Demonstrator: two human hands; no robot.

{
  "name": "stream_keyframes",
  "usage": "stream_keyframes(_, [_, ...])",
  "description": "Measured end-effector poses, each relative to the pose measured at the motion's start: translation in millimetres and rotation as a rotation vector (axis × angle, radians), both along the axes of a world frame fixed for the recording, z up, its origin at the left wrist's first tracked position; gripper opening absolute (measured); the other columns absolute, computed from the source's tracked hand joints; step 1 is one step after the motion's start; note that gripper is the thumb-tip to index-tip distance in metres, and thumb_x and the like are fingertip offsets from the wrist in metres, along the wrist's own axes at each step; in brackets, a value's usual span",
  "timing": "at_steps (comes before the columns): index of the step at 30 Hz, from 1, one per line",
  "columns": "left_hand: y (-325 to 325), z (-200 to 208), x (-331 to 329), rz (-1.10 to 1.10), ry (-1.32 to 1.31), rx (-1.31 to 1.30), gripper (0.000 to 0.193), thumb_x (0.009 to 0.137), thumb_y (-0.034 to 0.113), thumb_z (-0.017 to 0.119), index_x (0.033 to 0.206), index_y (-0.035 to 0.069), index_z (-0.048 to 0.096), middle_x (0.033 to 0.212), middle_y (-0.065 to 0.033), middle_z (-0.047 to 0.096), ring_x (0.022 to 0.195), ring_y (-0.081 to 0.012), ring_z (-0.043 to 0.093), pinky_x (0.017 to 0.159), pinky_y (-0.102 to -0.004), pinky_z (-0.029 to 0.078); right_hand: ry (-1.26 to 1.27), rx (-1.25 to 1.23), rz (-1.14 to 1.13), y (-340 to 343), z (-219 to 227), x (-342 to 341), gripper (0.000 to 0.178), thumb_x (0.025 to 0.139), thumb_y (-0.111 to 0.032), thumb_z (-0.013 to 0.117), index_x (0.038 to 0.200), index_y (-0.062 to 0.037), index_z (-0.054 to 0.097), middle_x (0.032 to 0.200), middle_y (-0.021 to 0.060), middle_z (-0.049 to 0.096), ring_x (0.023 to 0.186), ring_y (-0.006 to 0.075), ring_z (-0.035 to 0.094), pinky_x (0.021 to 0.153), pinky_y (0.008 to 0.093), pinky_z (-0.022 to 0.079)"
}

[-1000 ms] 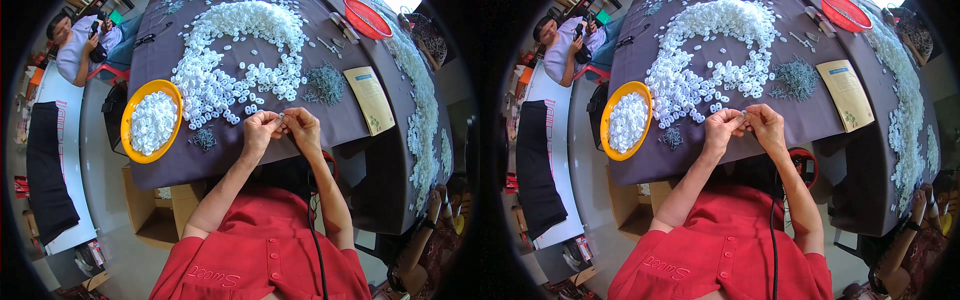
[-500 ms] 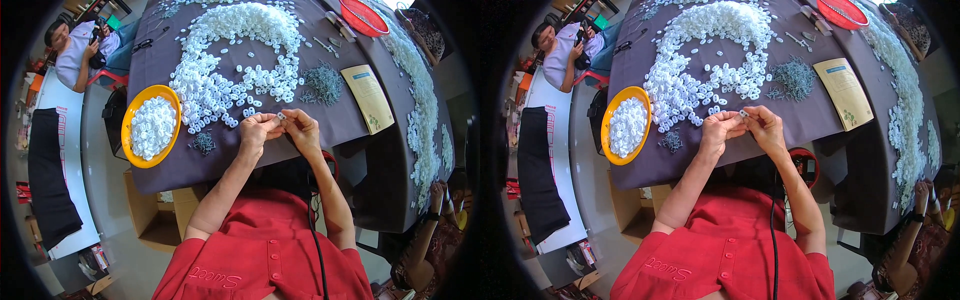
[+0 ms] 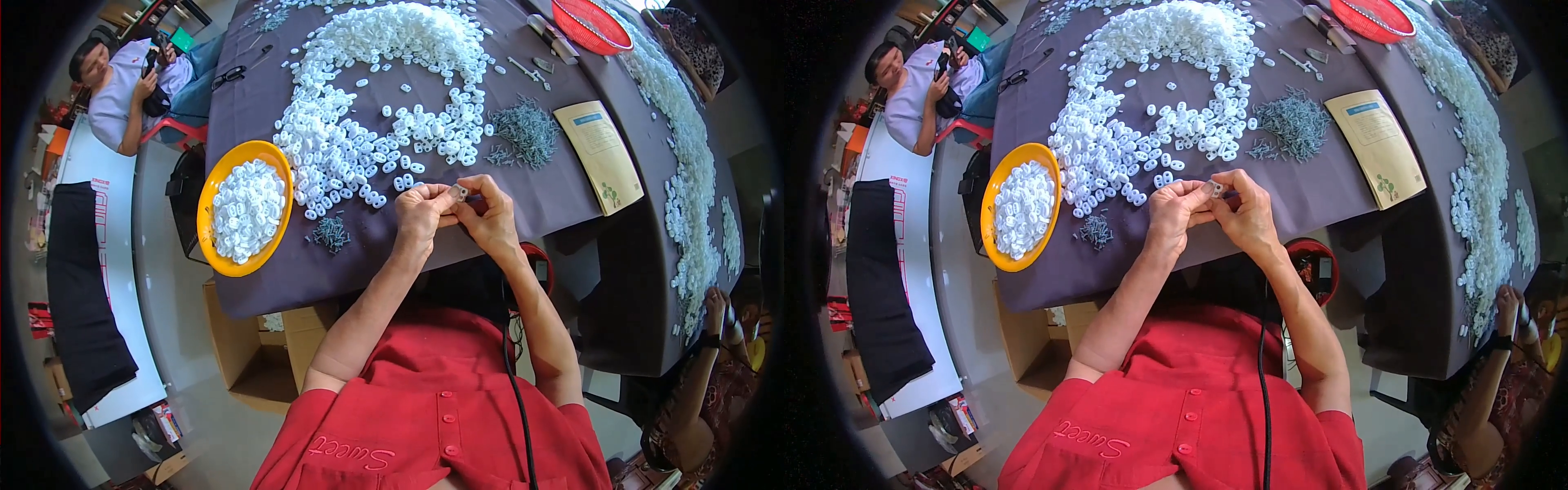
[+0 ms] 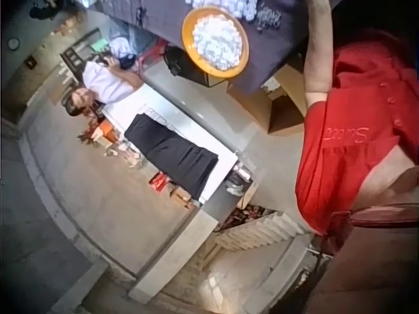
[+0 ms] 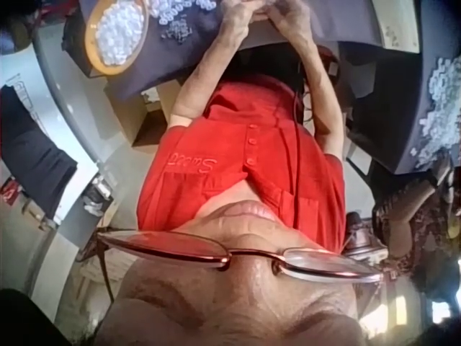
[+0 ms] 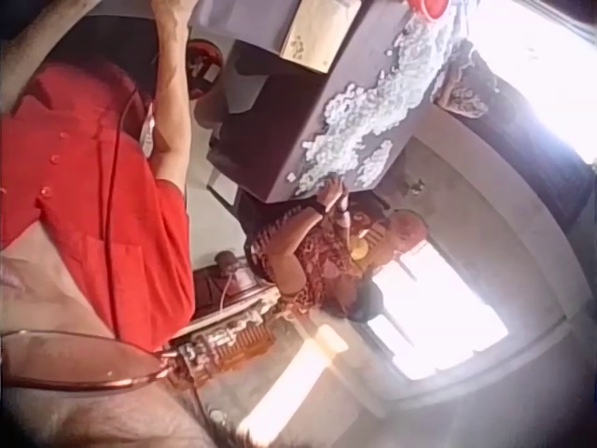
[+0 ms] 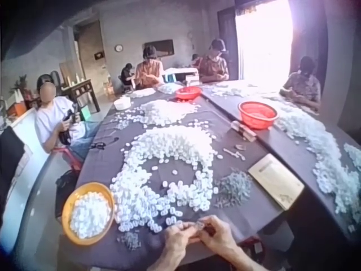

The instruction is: The person assembles plastic curtain sliders by hand, attaching small wheels onto the plastic components and putting the completed pieces into a yellow plate.

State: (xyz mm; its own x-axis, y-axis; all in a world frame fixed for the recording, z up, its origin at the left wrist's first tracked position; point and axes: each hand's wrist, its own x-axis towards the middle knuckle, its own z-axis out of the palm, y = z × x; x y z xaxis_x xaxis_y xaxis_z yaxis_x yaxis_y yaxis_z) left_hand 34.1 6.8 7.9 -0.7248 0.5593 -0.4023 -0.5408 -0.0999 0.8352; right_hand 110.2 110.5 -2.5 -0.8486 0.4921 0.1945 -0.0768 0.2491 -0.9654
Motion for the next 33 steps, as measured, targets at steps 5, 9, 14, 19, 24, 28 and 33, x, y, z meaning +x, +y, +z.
stream_keyframes(5, [1.3,-5.6,4.6,0.057,0.04,0.006,0.011,0.081,0.009,0.063,0.083,-0.001,0.061,0.076,-0.0087,0.064,0.063,-0.0131,0.062,0.058,-0.0248,0.053,-0.039,0.261,-0.058,-5.9,7.8,-2.8,0.029,0.07,0.002,0.064,0.098,-0.0003,0.054,0.082,0.0064,0.058,0.059,0.0079,0.054,0.052,0.0219,0.044])
stream_keyframes(9, [2.6,-4.2,4.7,0.055,0.044,-0.005,0.011,0.081,0.009,0.062,0.083,-0.001,0.061,0.076,-0.0088,0.064,0.063,-0.0128,0.062,0.057,-0.0246,0.053,-0.006,0.351,-0.095,-5.7,9.3,-5.2,0.027,0.068,0.0,0.064,0.093,-0.0014,0.055,0.081,0.0107,0.057,0.062,0.0194,0.059,0.055,0.0278,0.048])
stream_keyframes(14, [-2.9,-6.9,-2.1,-0.052,0.021,0.015,0.014,0.085,0.012,0.058,0.085,-0.001,0.061,0.077,-0.0083,0.063,0.062,-0.0128,0.062,0.055,-0.0251,0.053,0.037,0.348,-0.067,-4.5,4.9,-4.6,0.026,0.066,-0.003,0.068,0.09,-0.0025,0.058,0.084,0.01,0.059,0.064,0.0214,0.059,0.055,0.0298,0.049])
stream_keyframes(19, [-5.8,-9.2,-6.9,-0.13,0.018,-0.007,0.017,0.087,0.014,0.055,0.088,-0.002,0.061,0.077,-0.0081,0.063,0.062,-0.013,0.061,0.053,-0.0256,0.053,0.051,0.412,-0.088,-6.4,0.2,-5.7,0.027,0.064,-0.005,0.068,0.089,-0.0029,0.059,0.085,0.0105,0.059,0.069,0.0254,0.06,0.059,0.0317,0.049])
stream_keyframes(24, [-5.1,-12.8,-2.1,-0.059,0.103,-0.004,0.016,0.087,0.012,0.055,0.087,-0.003,0.061,0.076,-0.009,0.063,0.06,-0.013,0.062,0.052,-0.0244,0.053,0.056,0.49,-0.112,-7.3,-0.4,-5.9,0.024,0.065,-0.006,0.066,0.088,-0.0037,0.059,0.084,0.0096,0.06,0.072,0.027,0.06,0.061,0.0329,0.049])
stream_keyframes(28, [-4.4,-12.2,-1.1,-0.049,0.101,-0.009,0.016,0.087,0.012,0.055,0.086,-0.003,0.061,0.075,-0.0088,0.063,0.06,-0.0129,0.061,0.052,-0.0236,0.053,0.063,0.516,-0.115,-5.5,-2.4,-5.7,0.021,0.067,-0.007,0.065,0.087,-0.0042,0.06,0.083,0.0089,0.06,0.072,0.0267,0.06,0.061,0.0333,0.049])
stream_keyframes(33, [-5.5,-15.1,-0.2,-0.039,0.113,0.01,0.015,0.087,0.011,0.055,0.086,-0.002,0.06,0.076,-0.0089,0.063,0.061,-0.0129,0.062,0.053,-0.0242,0.054,0.071,0.562,-0.123,-6.6,-1.8,-5.2,0.022,0.067,-0.009,0.065,0.088,-0.0044,0.059,0.083,0.0083,0.06,0.072,0.0257,0.06,0.061,0.0327,0.048])
